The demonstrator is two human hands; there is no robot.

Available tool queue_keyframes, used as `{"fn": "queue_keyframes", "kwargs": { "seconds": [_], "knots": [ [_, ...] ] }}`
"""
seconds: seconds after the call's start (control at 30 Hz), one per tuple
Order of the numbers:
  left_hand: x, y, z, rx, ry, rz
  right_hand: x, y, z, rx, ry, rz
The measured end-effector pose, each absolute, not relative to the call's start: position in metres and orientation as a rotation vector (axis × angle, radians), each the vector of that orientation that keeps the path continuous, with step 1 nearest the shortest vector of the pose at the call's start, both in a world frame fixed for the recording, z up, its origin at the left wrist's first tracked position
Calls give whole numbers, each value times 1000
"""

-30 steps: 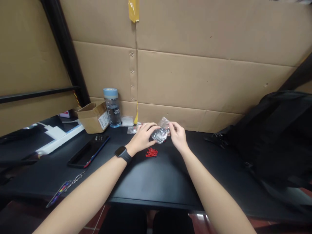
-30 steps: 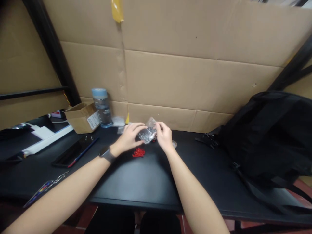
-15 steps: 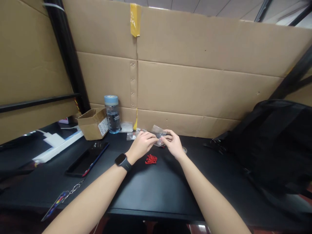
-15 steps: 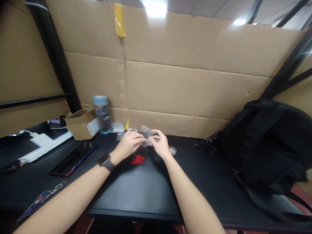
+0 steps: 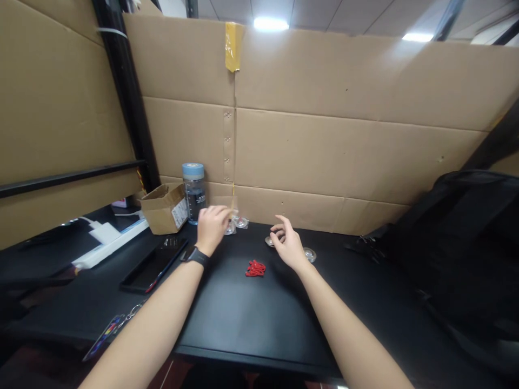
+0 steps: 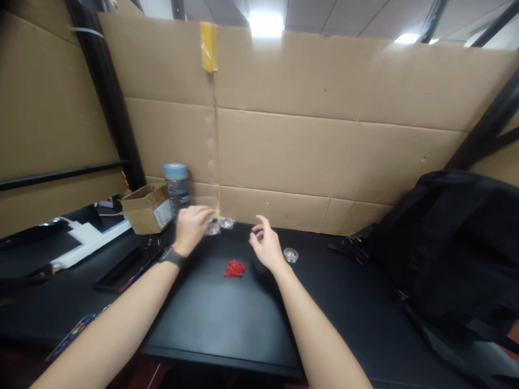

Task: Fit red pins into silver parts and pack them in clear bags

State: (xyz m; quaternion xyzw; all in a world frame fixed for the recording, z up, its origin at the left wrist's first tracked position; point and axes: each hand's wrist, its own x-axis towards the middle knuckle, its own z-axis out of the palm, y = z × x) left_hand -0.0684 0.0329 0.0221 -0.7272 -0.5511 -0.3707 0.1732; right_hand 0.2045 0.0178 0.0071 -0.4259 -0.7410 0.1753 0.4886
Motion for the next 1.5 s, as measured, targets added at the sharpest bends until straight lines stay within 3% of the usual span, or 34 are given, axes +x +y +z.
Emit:
{"fn": "queue_keyframes", "kwargs": {
  "seconds": [0.17,0.4,0.6,0.97,1.17,1.37,1.5],
  "knots": [
    [-97,50,5,-1964,-2002,-797,218,28,4,-1107,-1887,307],
    [-92,67,-19,-2177,-2085,-605,232,38,-7,-1230,-2087,184],
    [-92,66,-16,-2121,-2086,-639,234,35,-15,-1479,-2210,199],
    [-76,48,3,-1950,-1948,-795,216,33,-11,-1471,-2184,208],
    [-57,37,8,-2207,-1777,-964,214,30,-6,-1365,-1975,330],
    [-18,20,11,-2615,-1291,-1345,207,23,1,-886,-1554,972],
    [-2,12,10,-2688,-1133,-1529,202,11,7,-833,-1514,1139]
  ]
}}
